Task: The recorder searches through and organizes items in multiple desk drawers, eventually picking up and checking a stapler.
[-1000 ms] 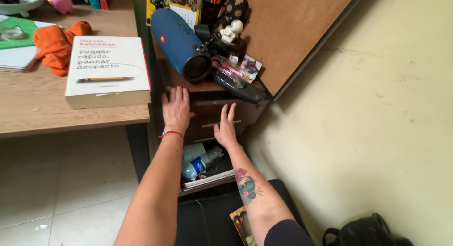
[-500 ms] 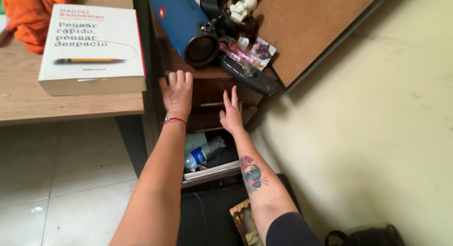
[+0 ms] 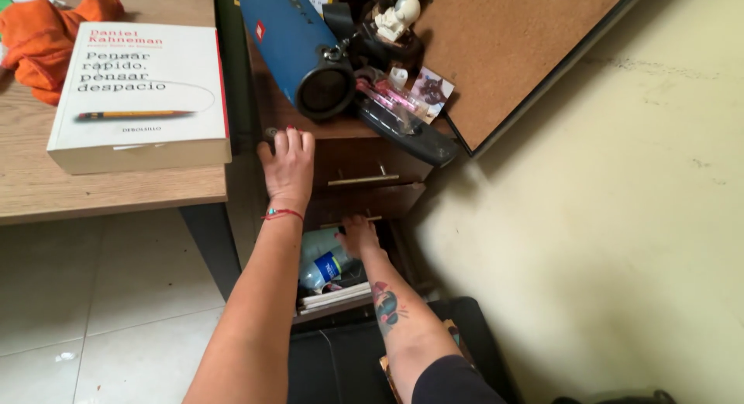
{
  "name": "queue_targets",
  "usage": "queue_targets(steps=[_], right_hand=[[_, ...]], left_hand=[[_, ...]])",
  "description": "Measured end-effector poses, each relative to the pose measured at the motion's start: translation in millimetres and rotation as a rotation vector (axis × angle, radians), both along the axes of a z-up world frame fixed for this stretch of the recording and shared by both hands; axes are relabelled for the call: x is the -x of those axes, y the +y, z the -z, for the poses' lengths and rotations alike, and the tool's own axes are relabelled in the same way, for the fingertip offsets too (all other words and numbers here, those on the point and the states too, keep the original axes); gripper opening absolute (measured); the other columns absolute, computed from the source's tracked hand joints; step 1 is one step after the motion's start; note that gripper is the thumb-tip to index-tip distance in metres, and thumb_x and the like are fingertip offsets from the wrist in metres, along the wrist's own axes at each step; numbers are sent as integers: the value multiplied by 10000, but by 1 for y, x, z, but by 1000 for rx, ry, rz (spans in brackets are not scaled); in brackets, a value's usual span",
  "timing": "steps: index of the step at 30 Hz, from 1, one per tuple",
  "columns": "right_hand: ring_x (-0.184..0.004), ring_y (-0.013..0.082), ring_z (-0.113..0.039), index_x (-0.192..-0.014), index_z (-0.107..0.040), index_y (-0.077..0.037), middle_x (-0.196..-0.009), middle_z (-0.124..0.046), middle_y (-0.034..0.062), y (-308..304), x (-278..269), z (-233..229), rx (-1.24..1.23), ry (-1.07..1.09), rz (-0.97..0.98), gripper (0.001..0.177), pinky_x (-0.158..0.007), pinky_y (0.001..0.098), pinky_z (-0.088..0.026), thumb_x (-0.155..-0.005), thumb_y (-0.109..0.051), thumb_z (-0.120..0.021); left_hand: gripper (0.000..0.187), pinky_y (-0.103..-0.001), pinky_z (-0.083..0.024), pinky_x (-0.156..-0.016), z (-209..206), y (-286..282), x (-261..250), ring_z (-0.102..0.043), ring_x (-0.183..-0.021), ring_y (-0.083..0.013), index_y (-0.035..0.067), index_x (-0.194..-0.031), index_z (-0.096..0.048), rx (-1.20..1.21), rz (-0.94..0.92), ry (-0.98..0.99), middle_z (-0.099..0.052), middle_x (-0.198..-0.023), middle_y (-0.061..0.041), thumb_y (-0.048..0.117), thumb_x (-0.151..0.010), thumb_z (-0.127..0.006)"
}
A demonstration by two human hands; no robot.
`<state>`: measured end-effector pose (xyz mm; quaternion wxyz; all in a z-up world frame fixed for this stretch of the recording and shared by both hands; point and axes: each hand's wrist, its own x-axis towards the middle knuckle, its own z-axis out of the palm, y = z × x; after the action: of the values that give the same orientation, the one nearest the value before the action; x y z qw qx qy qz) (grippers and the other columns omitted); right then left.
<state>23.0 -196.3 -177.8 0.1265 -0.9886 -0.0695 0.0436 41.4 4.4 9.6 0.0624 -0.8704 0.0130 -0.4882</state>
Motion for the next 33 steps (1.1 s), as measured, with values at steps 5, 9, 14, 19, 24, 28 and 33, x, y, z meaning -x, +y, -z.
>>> queue_targets(steps=[5, 9, 14, 19, 24, 28, 33], right_hand=[[-1410, 374, -414, -1429, -503, -133, -1463, -489, 183, 1, -1, 0, 236, 75, -59, 577, -1211, 537, -236, -922, -376, -632], [-1418, 383, -401, -1410, -518, -135, -1476, -472, 197, -3, 11, -12, 205, 162, -32, 629, -1193, 505, -298, -854, -347, -720], [-1414, 392, -382, -1445, -451, -107, -1480, -448, 200, -4, 46, -26, 209, 206, -59, 720, -1158, 504, -329, -848, -366, -759], [-1420, 377, -378, -1455, -468, -140, -1468, -460, 182, -16, 89, -27, 140, 217, -28, 701, -1165, 492, -317, -842, -325, -753], [-1274, 377, -648, -1311, -679, -142, -1357, -639, 179, -27, 107, -25, 20, 28, 354, 356, -1123, 474, -499, -1050, -329, -525], [-1306, 371, -518, -1333, -552, -85, -1386, -540, 181, -22, 134, -80, -75, -513, 492, 474, -1123, 498, -422, -913, -272, -667], [-1333, 423, -454, -1244, -606, -47, -1307, -565, 199, -40, 114, -52, -8, -643, -34, 497, -1154, 604, -263, -993, -475, -582]], left_hand=[[276, -462, -416, -999, 1, -1, 2, -566, -1192, -220, 188, -1209, -619, -86, -18, 96, -639, -1270, -40, 227, -937, -589], [324, -469, -389, -1046, -4, -3, 0, -549, -1232, -266, 142, -1273, -598, -189, -85, 195, -622, -1332, -91, 254, -971, -559], [615, -521, -296, -1128, -19, -8, 34, -409, -1408, -299, 92, -1495, -476, -218, -157, 313, -460, -1533, -125, 278, -914, -552], [732, -577, -141, -1222, 32, -19, 87, -286, -1506, -277, 86, -1576, -387, -58, -32, 437, -292, -1686, -142, 237, -879, -552], [456, -540, -202, -1284, 98, -30, 132, -297, -1575, -271, 184, -1398, -598, 349, 158, 1117, -513, -1560, -52, 482, -1105, -416], [616, -566, -214, -1217, 70, -27, 159, -275, -1527, -312, 173, -1450, -502, 170, 209, 1095, -430, -1576, -81, 573, -982, -524], [640, -619, -206, -1197, 98, -25, 135, -204, -1543, -346, 210, -1504, -415, 87, 253, 1159, -281, -1656, -69, 471, -949, -599]])
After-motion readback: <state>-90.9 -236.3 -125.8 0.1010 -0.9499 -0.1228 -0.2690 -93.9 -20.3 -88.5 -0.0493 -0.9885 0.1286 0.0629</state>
